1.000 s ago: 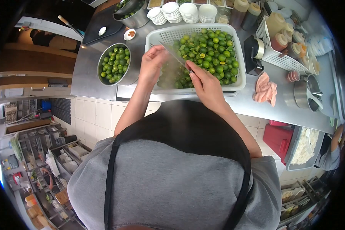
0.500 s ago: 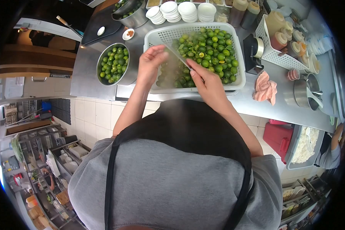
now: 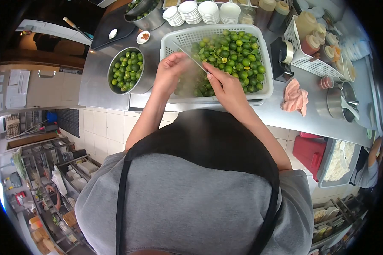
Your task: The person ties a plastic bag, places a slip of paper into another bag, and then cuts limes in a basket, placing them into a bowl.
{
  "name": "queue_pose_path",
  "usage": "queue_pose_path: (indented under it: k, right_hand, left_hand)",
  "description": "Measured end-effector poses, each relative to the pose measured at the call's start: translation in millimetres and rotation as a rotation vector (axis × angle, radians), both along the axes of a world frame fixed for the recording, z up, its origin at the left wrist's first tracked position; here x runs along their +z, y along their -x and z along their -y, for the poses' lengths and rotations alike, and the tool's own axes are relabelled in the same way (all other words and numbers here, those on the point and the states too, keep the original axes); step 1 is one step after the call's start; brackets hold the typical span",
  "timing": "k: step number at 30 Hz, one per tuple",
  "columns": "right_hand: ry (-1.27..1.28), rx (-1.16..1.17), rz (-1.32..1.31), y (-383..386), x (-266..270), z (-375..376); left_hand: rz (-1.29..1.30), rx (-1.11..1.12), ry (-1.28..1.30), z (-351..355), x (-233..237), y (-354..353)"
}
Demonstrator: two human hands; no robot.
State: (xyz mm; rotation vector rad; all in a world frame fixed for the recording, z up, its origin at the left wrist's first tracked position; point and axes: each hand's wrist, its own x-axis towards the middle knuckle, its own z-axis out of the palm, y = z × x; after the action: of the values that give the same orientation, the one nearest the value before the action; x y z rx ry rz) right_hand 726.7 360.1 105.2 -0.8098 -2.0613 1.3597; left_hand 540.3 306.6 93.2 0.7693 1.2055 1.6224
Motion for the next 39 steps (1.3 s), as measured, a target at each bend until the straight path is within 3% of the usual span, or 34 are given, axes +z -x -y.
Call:
queue_pose_path:
  k: [1, 4, 7, 10, 12, 14, 16, 17, 19, 22, 23, 24, 28, 31, 33, 34, 36, 37, 39]
  right_hand:
    - [-0.001, 0.009, 0.0, -0.3, -1.4, -0.5]
    - [-0.056, 0.029, -0.03, -0.9, -15.2, -0.8]
    - [-0.084, 0.042, -0.054, -7.0, -21.3, -1.1]
    - [-0.019, 0.021, 0.012, -19.0, -22.1, -5.2]
    - [0.018, 0.0, 0.07, -25.0, -21.7, -10.4]
    - [0.055, -0.047, 0.143, -27.4, -21.9, -15.7]
    - [0.044, -0.053, 0.147, -26.8, -23.3, -17.8]
    - [0.025, -0.053, 0.123, -25.4, -22.2, -17.7]
    - [0.003, -0.05, 0.101, -23.3, -21.4, -16.1]
    - [-0.054, -0.046, 0.04, -23.1, -20.3, -11.5]
    - [-0.016, -0.042, 0.071, -24.5, -17.9, -9.9]
    - [0.023, -0.038, 0.102, -25.9, -15.6, -8.4]
    - [0.067, -0.052, 0.15, -31.5, -18.3, -9.7]
    - [0.042, -0.069, 0.112, -31.3, -21.9, -11.0]
    - [0.051, -0.075, 0.097, -29.9, -19.2, -11.9]
    - [0.058, -0.083, 0.081, -28.7, -18.5, -11.9]
    - [0.07, -0.089, 0.042, -25.2, -19.6, -11.8]
    - [0.078, -0.086, 0.001, -23.2, -20.5, -12.4]
    - [0.147, -0.063, -0.003, -19.2, -24.5, -14.0]
  left_hand:
    - [0.182, -0.026, 0.01, 0.8, 1.8, 4.9]
    - [0.29, -0.014, -0.024, 4.9, -0.4, 29.7]
    - [0.125, 0.244, -0.009, 17.7, 4.5, 71.0]
    - [-0.519, 0.476, 0.212, 41.3, 25.5, 113.2]
    - [-1.459, 0.633, 0.52, 47.8, 31.8, 120.0]
    - [-1.701, 0.632, 0.251, 35.5, 26.2, 116.0]
    - [-1.661, 0.46, 0.333, 8.9, 11.2, 98.4]
    - [-1.573, 0.297, 0.496, -10.2, -1.4, 92.3]
    - [-1.647, 0.09, 0.616, -43.0, -20.2, 72.3]
    - [-1.717, 0.103, 0.634, -79.6, -64.8, 63.7]
    - [-1.83, -0.024, 0.692, -89.5, -74.4, 63.6]
    - [-1.939, -0.157, 0.751, -94.8, -76.4, 61.0]
    - [-2.041, -0.192, 0.756, -97.9, -80.5, 56.8]
    - [-1.901, -0.157, 0.747, -91.4, -62.0, 55.7]
    - [-1.392, -0.02, 0.604, -76.7, -38.2, 50.3]
    - [-1.394, -0.027, 0.602, -67.3, -35.0, 49.8]
    - [-0.393, 0.025, 0.231, -48.4, -30.7, 45.9]
    - [-0.391, 0.019, 0.231, -40.1, -27.8, 42.5]
    - [0.033, 0.017, 0.09, -23.3, -20.8, 34.3]
